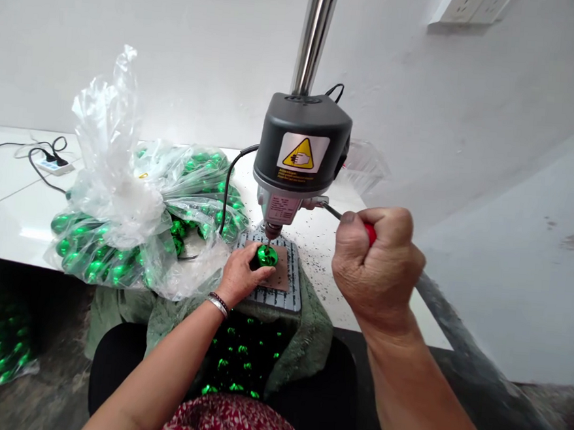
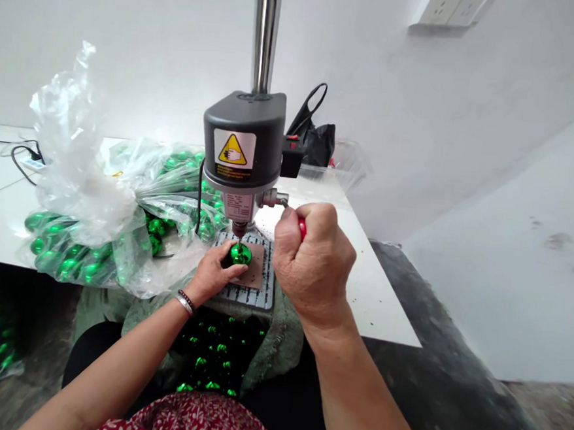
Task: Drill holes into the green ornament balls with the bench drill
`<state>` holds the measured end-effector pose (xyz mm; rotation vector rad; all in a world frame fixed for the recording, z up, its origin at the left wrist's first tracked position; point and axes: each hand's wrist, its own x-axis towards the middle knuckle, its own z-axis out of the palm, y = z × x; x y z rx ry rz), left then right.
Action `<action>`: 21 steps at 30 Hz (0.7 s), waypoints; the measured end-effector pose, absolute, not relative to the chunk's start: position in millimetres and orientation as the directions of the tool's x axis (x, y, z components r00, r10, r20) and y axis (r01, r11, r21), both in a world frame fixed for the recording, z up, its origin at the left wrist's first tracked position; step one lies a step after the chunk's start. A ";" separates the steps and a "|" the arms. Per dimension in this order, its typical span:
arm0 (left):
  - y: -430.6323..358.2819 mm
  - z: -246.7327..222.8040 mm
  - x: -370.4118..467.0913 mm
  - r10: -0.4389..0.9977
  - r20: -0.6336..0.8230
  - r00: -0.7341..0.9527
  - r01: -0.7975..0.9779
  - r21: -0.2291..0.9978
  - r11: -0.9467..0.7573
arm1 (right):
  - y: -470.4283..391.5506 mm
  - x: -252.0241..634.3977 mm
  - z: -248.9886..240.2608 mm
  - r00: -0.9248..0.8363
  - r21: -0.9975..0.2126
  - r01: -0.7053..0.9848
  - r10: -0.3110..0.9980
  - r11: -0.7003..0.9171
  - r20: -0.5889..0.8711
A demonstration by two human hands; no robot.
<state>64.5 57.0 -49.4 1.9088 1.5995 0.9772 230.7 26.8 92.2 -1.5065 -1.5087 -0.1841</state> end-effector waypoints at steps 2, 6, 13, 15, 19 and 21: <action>56.7 -50.0 64.7 0.973 0.219 0.066 0.650 0.731 -0.208 | 26.2 230.3 87.0 0.235 -0.503 0.834 0.679 0.226 0.695; 56.5 -51.6 64.9 0.972 0.224 0.063 0.669 0.714 -0.208 | 26.7 230.2 77.8 0.221 -0.480 0.840 0.648 0.252 0.729; 56.9 -52.2 65.5 0.971 0.231 0.054 0.667 0.716 -0.208 | 34.6 231.6 49.3 0.075 -0.237 0.881 0.373 0.410 0.925; 57.4 -52.2 65.8 0.970 0.238 0.052 0.667 0.714 -0.211 | 34.6 230.9 41.2 0.021 -0.162 0.880 0.304 0.446 0.952; 58.7 -51.6 66.6 0.972 0.231 0.040 0.671 0.715 -0.197 | 38.2 229.4 55.8 0.085 -0.225 0.866 0.312 0.446 0.946; 58.8 -50.5 67.7 0.975 0.219 0.032 0.654 0.733 -0.187 | 45.1 229.7 78.7 0.135 -0.314 0.839 0.388 0.444 0.912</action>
